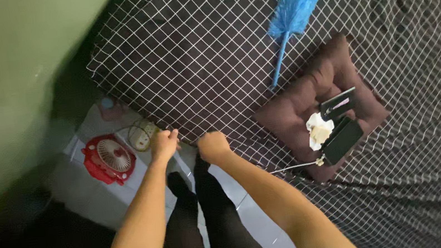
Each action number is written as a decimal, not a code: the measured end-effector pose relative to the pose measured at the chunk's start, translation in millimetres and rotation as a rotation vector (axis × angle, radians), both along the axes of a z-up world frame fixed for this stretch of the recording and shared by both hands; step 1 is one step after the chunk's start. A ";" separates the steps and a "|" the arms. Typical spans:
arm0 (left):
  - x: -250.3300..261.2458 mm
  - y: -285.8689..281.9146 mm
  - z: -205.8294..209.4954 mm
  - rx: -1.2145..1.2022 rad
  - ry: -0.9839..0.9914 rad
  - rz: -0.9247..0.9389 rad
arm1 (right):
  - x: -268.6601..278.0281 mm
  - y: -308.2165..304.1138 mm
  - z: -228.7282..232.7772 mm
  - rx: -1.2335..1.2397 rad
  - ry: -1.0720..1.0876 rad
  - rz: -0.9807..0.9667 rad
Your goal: The person picks up a duster and cleans the surface of a bed covered with a checkered sheet, including moving a pillow to dust beneath it and then adjusting the corners of the sheet.
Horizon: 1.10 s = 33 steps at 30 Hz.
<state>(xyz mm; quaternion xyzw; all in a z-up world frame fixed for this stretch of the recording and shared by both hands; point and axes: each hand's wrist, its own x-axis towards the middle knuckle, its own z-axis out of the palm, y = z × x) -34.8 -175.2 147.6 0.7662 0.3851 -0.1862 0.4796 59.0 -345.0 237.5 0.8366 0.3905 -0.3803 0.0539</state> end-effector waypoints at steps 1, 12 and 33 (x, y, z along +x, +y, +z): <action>-1.6 -3.7 -2.4 -0.024 -0.001 0.025 | -7.5 -1.3 0.6 0.036 -0.031 0.020; 1.5 -22.0 57.1 0.096 -0.261 -0.030 | -9.4 -18.4 45.0 0.622 0.017 -0.719; 52.7 -136.8 255.5 -0.371 -0.592 -0.088 | 5.8 -190.7 168.1 1.273 0.342 -1.495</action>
